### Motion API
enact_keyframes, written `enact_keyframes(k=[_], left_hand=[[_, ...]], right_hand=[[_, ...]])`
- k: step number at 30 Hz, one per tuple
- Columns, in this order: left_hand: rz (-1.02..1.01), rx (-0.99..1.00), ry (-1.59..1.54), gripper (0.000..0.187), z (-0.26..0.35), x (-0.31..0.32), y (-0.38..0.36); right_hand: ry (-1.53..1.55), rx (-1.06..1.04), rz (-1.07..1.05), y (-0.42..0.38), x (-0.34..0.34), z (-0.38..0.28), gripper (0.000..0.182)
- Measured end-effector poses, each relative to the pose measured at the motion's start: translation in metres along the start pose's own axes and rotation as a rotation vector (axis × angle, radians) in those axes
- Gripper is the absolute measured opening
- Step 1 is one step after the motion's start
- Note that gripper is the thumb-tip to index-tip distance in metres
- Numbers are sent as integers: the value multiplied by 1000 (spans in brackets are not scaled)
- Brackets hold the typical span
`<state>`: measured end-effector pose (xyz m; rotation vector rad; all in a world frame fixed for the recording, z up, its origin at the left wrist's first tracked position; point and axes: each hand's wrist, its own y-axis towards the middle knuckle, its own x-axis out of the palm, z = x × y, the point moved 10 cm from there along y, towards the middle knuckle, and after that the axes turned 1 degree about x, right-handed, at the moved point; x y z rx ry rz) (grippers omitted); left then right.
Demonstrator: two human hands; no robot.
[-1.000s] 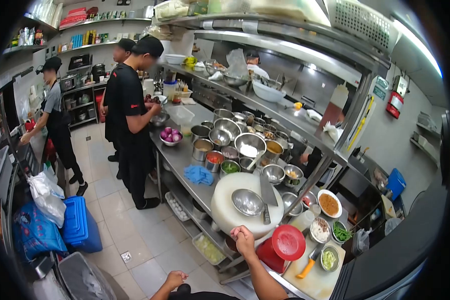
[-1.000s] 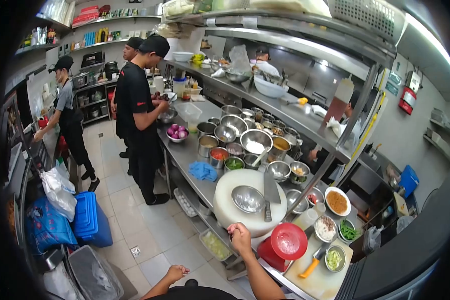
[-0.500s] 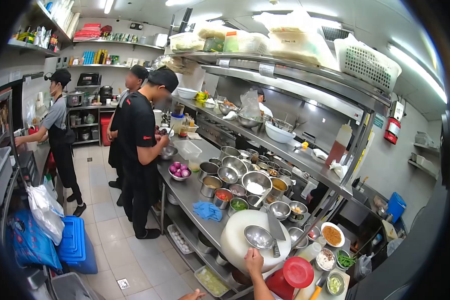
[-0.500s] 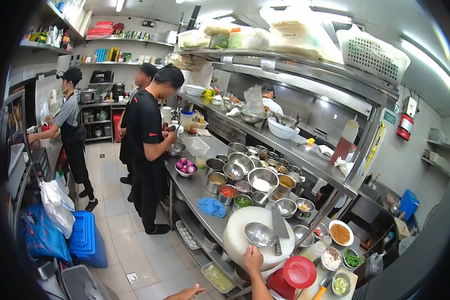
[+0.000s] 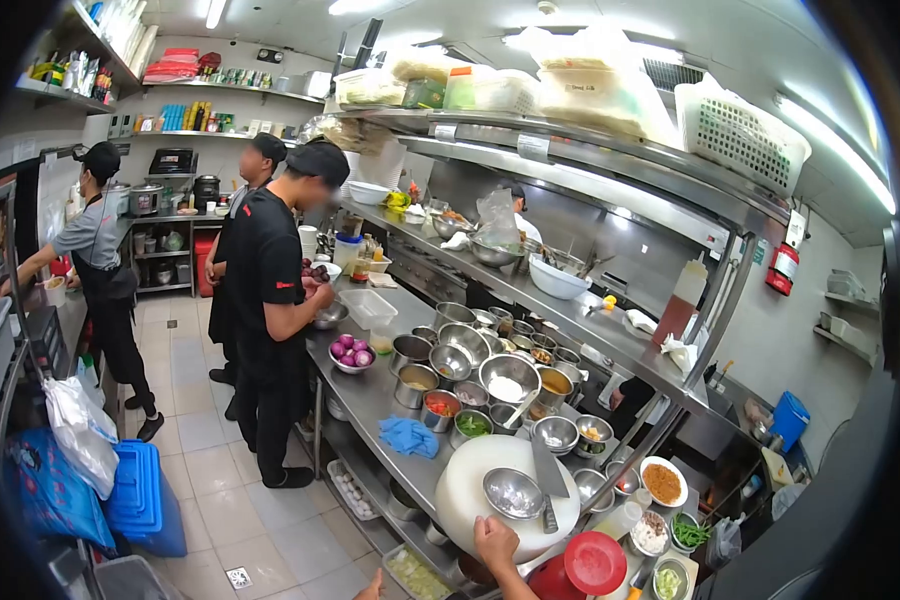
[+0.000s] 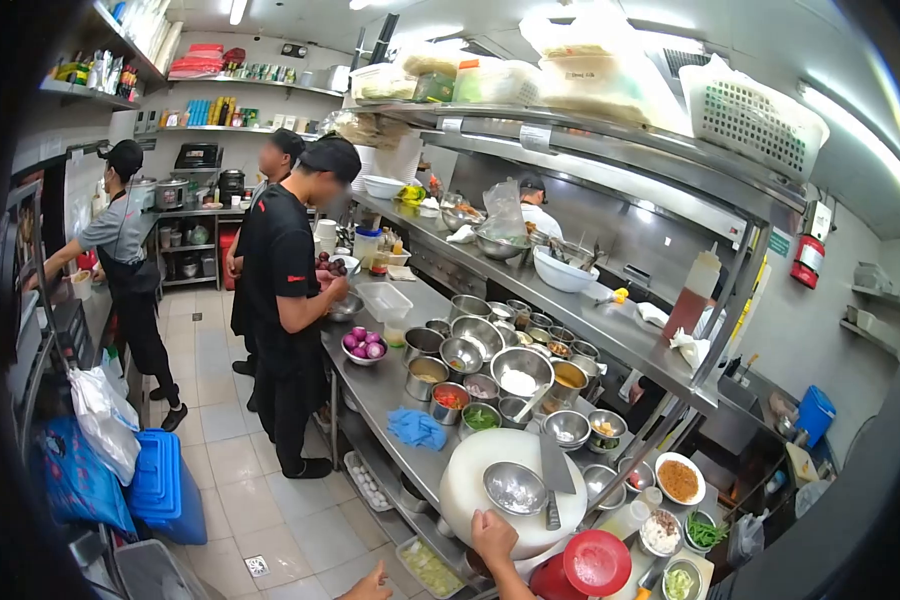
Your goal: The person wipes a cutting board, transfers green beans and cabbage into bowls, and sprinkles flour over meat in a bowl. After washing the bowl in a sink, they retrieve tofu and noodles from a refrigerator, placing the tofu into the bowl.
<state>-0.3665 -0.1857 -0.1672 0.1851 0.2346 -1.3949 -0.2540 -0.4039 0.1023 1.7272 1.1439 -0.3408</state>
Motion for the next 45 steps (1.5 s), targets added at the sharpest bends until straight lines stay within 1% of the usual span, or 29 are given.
enact_keyframes(k=[3, 5, 6, 7, 9, 13, 15, 16, 18, 19, 20, 21, 22, 24, 25, 27, 28, 29, 30, 31, 33, 34, 36, 37, 39, 40, 42, 43, 45], left_hand=[[70, 58, 21, 55, 8, 3, 1], [-89, -126, -22, 55, 15, 6, 6], [-248, -307, -58, 54, 6, 12, 5], [-245, -304, -55, 54, -12, 14, 11], [-235, 47, 12, 49, -41, 34, 33], [-328, 67, -58, 45, -85, 43, 62], [-484, -43, -228, 40, -101, 57, 64], [-497, -41, -226, 40, -101, 48, 59], [-291, 508, -110, 36, -14, -22, 42], [-299, 509, -108, 36, -10, -36, 47], [-461, 31, -440, 38, -46, -32, 58], [-597, -467, -752, 42, -73, -23, 46], [-601, -468, -745, 42, -62, -40, 45], [-495, 265, -296, 38, 5, -93, 47], [-503, 264, -293, 38, 3, -99, 48], [-507, 215, -113, 32, -9, -104, 51], [-513, 217, -112, 32, -26, -99, 58], [-589, -120, -375, 32, -88, -74, 68], [-648, -467, -633, 33, -111, -62, 59], [-652, -467, -632, 33, -115, -63, 58], [-457, 462, -20, 35, -57, -89, 67], [-460, 465, -24, 35, -58, -88, 68], [-675, -7, -311, 38, -96, -68, 66], [-677, -10, -314, 38, -100, -68, 66], [-774, -64, -426, 47, -106, -59, 59], [-776, -65, -426, 47, -108, -54, 59], [-601, -202, -419, 54, -124, -56, 71], [-597, -204, -418, 54, -126, -58, 73], [-644, -7, -95, 60, -119, -63, 71]], right_hand=[[-10, -16, 4, -1, -2, -1, 34], [-3, -18, 8, -1, 0, 1, 36], [16, -52, 45, -2, 0, 1, 35], [33, -82, 81, -3, -1, -1, 35], [-3, -78, 89, -4, 0, -1, 34], [-23, -53, 129, -6, -3, -4, 35], [-41, -17, 158, -10, -5, -1, 36], [-44, 10, 183, -11, -5, 1, 38], [-51, 49, 196, -11, 0, 7, 41], [-68, 75, 209, -11, 0, 9, 41], [-86, 100, 221, -13, -2, 11, 41], [-89, 117, 218, -13, -3, 10, 44], [-88, 124, 222, -13, -3, 9, 44], [-117, 171, 254, -16, -4, 12, 47], [-127, 169, 283, -16, -5, 11, 48], [-137, 179, 304, -18, -5, 10, 48], [-142, 180, 326, -18, -6, 8, 48], [-151, 192, 345, -17, -9, 4, 48], [-154, 194, 347, -17, -9, 3, 48], [-164, 204, 352, -17, -9, 4, 48], [-176, 214, 361, -16, -8, 2, 48], [-176, 222, 374, -16, -9, 1, 48], [-177, 230, 385, -16, -8, 2, 48], [-203, 230, 384, -16, -7, 4, 48], [-233, 232, 381, -17, -7, 5, 48], [-231, 240, 390, -18, -8, 5, 48], [-225, 244, 397, -15, -8, 4, 47], [-224, 241, 406, -15, -9, 1, 47], [-224, 241, 412, -15, -9, 1, 47]])
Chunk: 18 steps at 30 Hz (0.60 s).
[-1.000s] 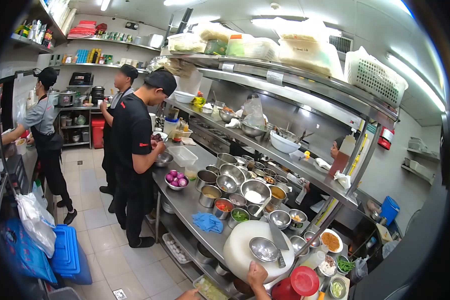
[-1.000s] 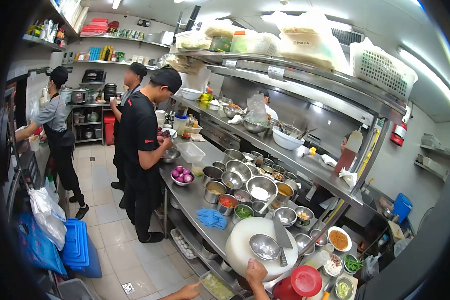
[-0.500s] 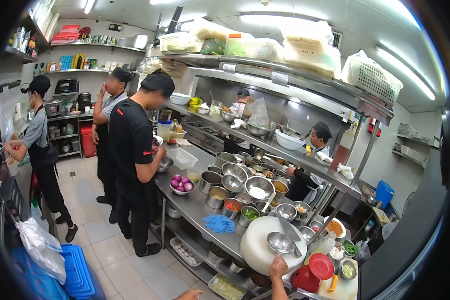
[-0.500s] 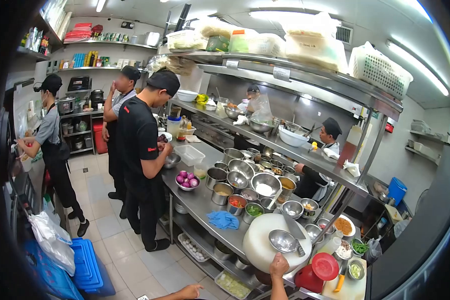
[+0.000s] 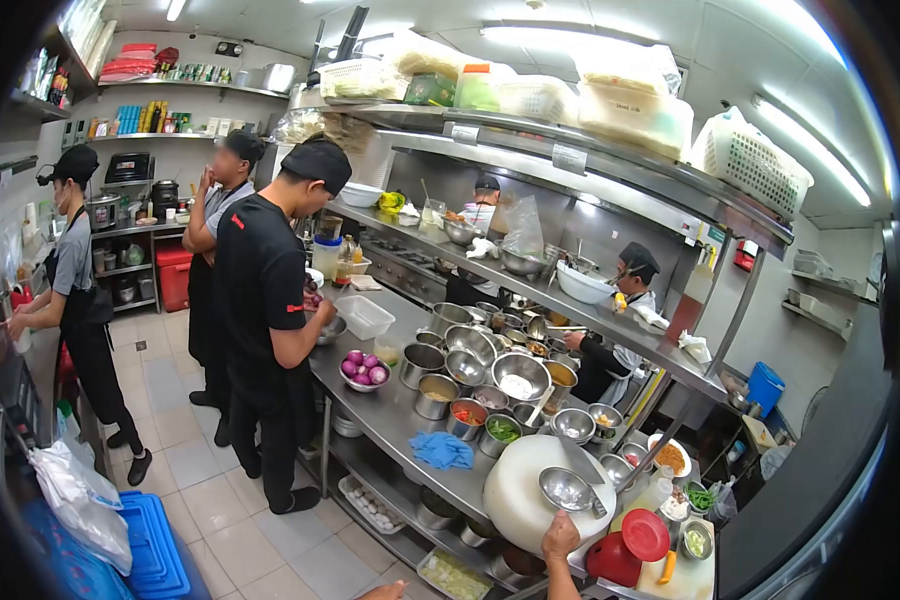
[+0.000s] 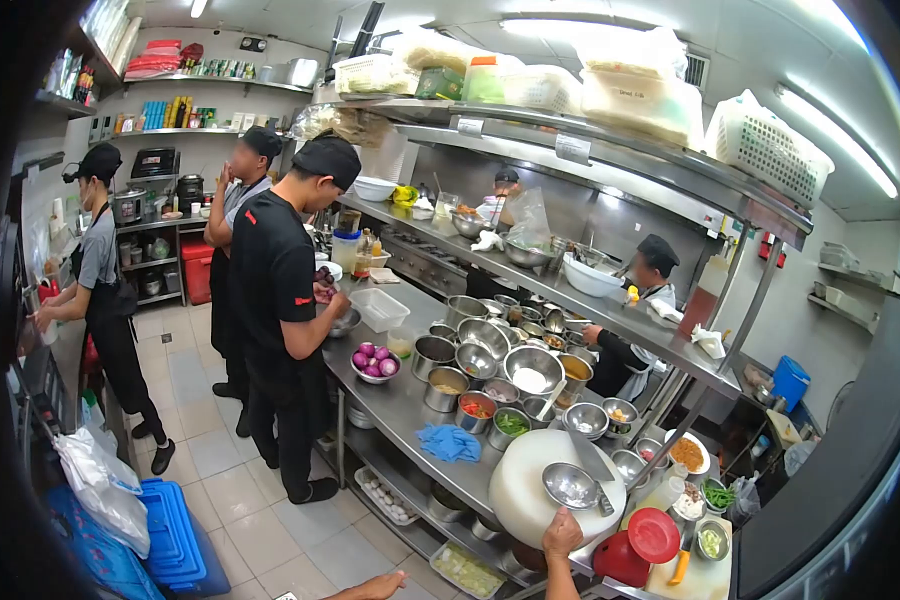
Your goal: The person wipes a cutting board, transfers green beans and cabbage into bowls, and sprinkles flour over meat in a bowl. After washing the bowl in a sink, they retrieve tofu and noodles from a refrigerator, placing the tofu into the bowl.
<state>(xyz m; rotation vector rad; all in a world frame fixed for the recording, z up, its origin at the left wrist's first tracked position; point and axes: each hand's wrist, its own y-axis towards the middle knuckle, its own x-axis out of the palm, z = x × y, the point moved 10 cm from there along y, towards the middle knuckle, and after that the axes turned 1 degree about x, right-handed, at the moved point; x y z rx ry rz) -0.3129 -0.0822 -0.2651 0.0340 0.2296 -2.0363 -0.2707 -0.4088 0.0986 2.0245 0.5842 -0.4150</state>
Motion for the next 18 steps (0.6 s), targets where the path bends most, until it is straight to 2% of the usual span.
enact_keyframes(k=[11, 18], left_hand=[[-32, -242, 61, 63, -3, -14, -19], [-11, -344, -26, 65, 26, -23, -35]], right_hand=[[0, 2, 6, 2, -2, -7, 47], [-46, 0, 0, 2, 2, -5, 40]])
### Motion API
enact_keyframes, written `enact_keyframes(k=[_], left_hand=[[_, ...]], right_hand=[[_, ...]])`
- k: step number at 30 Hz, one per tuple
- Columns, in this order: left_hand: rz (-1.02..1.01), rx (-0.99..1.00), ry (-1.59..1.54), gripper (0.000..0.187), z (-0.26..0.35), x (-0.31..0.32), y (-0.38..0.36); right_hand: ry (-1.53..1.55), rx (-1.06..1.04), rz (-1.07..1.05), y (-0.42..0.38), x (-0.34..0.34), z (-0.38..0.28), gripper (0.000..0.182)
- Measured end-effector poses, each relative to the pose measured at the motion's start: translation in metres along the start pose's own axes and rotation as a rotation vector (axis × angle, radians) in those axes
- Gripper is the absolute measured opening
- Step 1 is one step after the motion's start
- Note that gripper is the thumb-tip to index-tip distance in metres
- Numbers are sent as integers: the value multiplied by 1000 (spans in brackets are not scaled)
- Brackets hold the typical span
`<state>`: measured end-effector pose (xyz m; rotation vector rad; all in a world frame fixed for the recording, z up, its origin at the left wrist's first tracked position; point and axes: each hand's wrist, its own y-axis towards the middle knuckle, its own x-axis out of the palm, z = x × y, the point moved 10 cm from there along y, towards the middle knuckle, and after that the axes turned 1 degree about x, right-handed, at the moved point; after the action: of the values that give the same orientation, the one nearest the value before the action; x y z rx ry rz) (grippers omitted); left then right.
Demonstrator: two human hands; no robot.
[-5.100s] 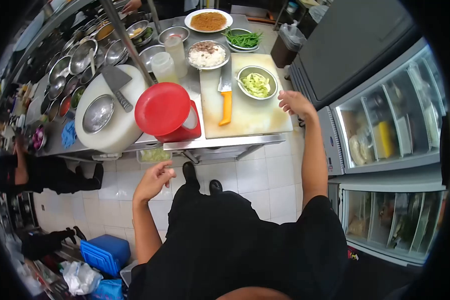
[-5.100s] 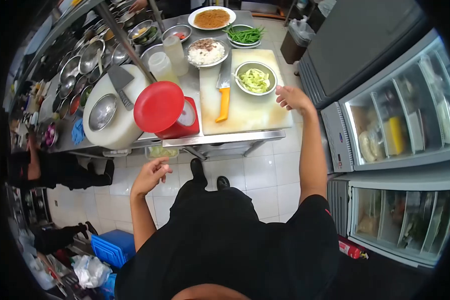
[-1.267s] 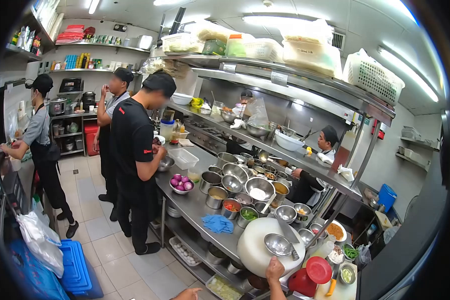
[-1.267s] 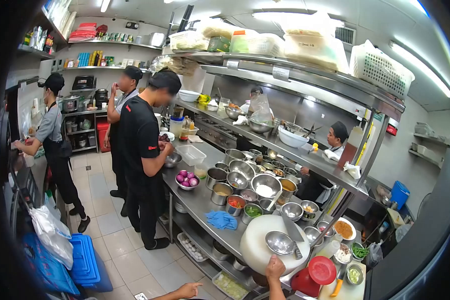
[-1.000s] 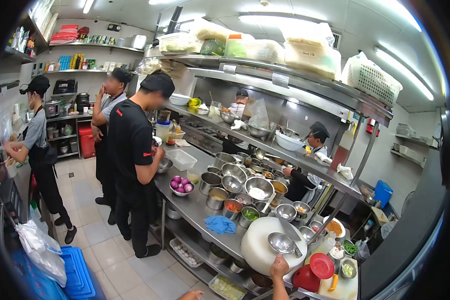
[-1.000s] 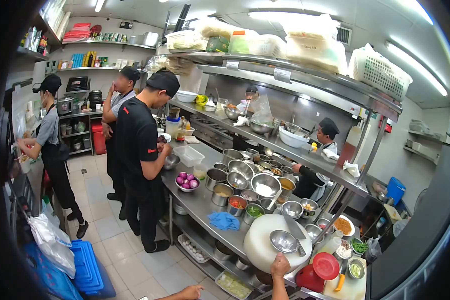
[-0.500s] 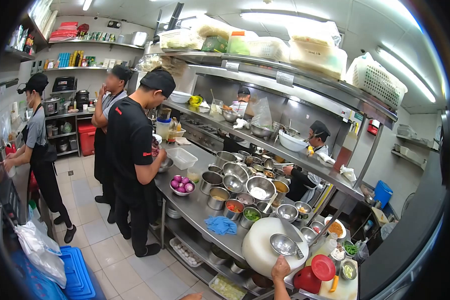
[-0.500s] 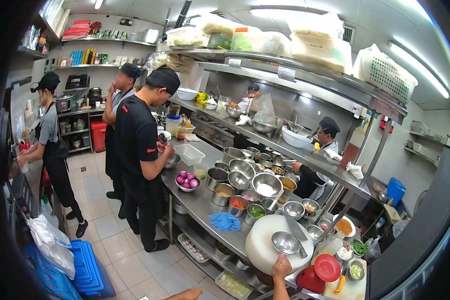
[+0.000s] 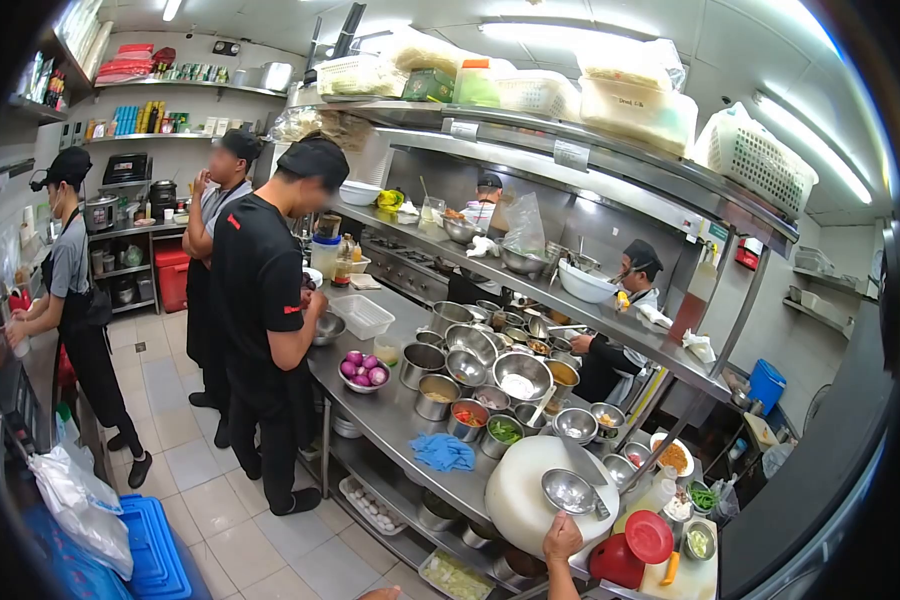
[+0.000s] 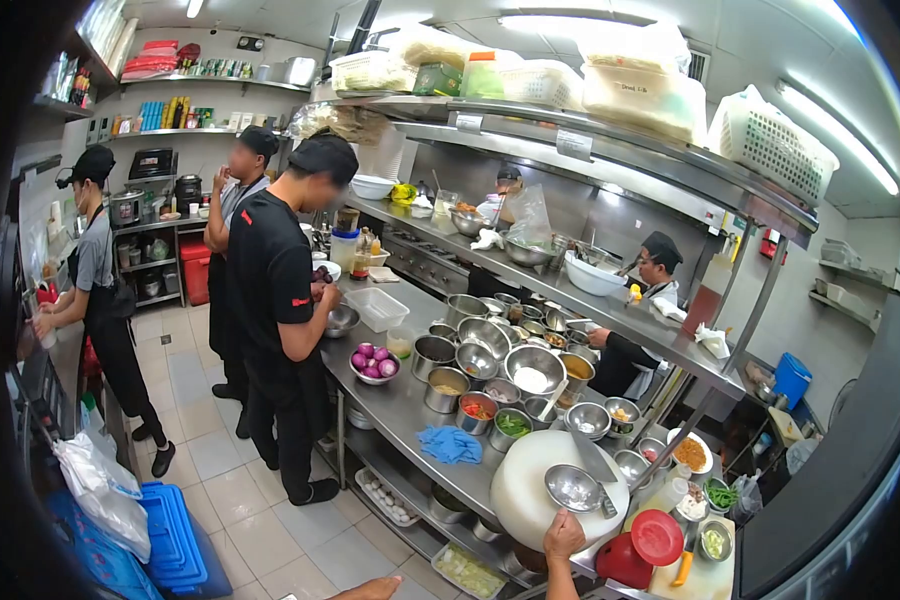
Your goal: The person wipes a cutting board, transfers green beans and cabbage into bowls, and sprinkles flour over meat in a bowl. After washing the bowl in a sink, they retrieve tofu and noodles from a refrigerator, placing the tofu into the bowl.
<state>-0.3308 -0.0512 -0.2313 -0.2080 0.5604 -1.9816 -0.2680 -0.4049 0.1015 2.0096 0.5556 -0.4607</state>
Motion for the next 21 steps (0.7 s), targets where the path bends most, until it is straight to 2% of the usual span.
enact_keyframes(k=[2, 3, 7, 10, 12, 14, 21], left_hand=[[11, -61, -16, 66, 5, -2, -9], [-21, 13, 275, 67, -10, -2, 15], [-10, 92, 157, 74, -32, -2, 34], [-51, 9, 264, 80, -44, -2, 26], [-60, 83, 34, 87, -38, -4, 16], [-51, 66, 81, 86, -52, -3, 26], [-29, 49, 188, 78, -42, -16, 40]], right_hand=[[-14, -2, 18, 0, 0, 0, 40], [-15, 0, 17, -1, 0, 0, 40], [5, -6, 26, 0, -1, 0, 39], [4, -6, 25, 0, 0, -1, 39], [2, 1, 17, -1, 0, -1, 39], [-10, -8, 18, 0, -1, -3, 40], [16, 14, 39, -1, 3, 6, 40]])
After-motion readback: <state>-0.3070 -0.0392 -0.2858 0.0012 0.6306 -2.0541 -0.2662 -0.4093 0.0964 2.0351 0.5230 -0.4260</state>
